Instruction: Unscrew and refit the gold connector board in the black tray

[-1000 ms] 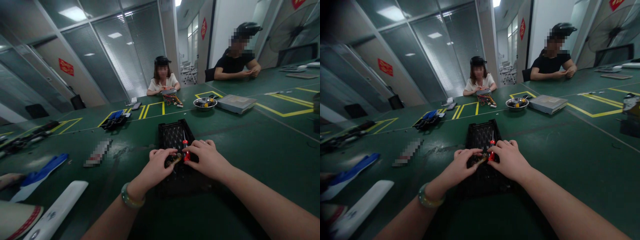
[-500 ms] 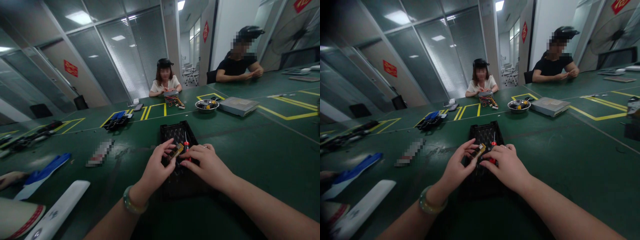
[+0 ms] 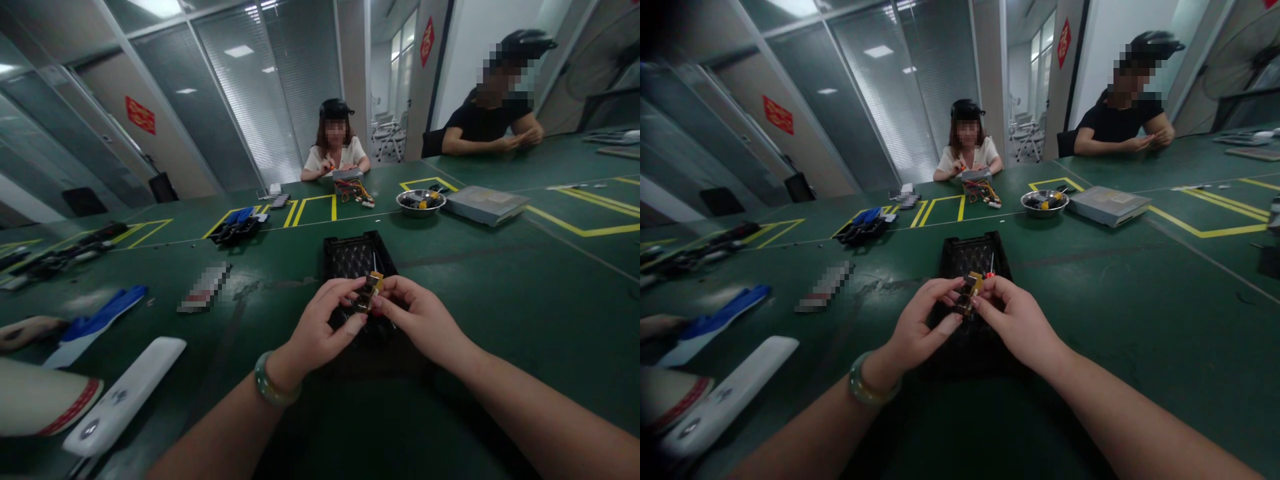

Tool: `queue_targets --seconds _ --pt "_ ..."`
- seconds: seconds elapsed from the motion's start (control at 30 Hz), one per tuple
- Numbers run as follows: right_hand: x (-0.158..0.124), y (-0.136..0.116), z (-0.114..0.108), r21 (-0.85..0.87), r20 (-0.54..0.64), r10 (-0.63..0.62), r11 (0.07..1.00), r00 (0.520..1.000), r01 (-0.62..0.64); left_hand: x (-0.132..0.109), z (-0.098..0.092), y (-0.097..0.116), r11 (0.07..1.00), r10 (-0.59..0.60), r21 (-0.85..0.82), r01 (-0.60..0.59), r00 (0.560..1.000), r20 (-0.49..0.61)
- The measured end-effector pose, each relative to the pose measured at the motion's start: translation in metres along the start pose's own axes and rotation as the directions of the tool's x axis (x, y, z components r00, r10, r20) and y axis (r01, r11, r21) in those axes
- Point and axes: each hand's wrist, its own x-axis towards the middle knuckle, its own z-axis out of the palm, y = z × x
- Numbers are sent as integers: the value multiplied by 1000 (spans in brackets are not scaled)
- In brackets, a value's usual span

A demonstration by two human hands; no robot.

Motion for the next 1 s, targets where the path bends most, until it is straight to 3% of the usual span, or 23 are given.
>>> queue_targets --seconds 0.2,0.3,0.37,0.5,0.67,0.8,1.0 --pt "2 -3 -5 -20 -38 22 1000 999 -23 4 -5 -15 996 -48 59 64 969 -243" --pt "1 -8 -7 -227 22 -71 971 997 74 5 -6 -33 986 -159 2 169 931 -328" --pt "-2 -10 -6 -394 149 -139 900 979 187 4 -6 -46 968 -250 -65 243 901 -353" --pt "-9 -12 1 -561 402 -101 759 910 332 2 -5 -62 929 -369 -154 337 873 -318" --pt "-12 -8 6 -631 499 -75 651 863 422 2 -3 -63 941 -337 -79 328 910 -241" --pt "-11 -11 5 -620 545 -67 638 836 456 3 -2 -60 953 -302 -35 300 937 -178" --pt "-14 -16 7 -608 586 25 674 810 419 2 -3 -62 950 -308 -6 311 939 -153"
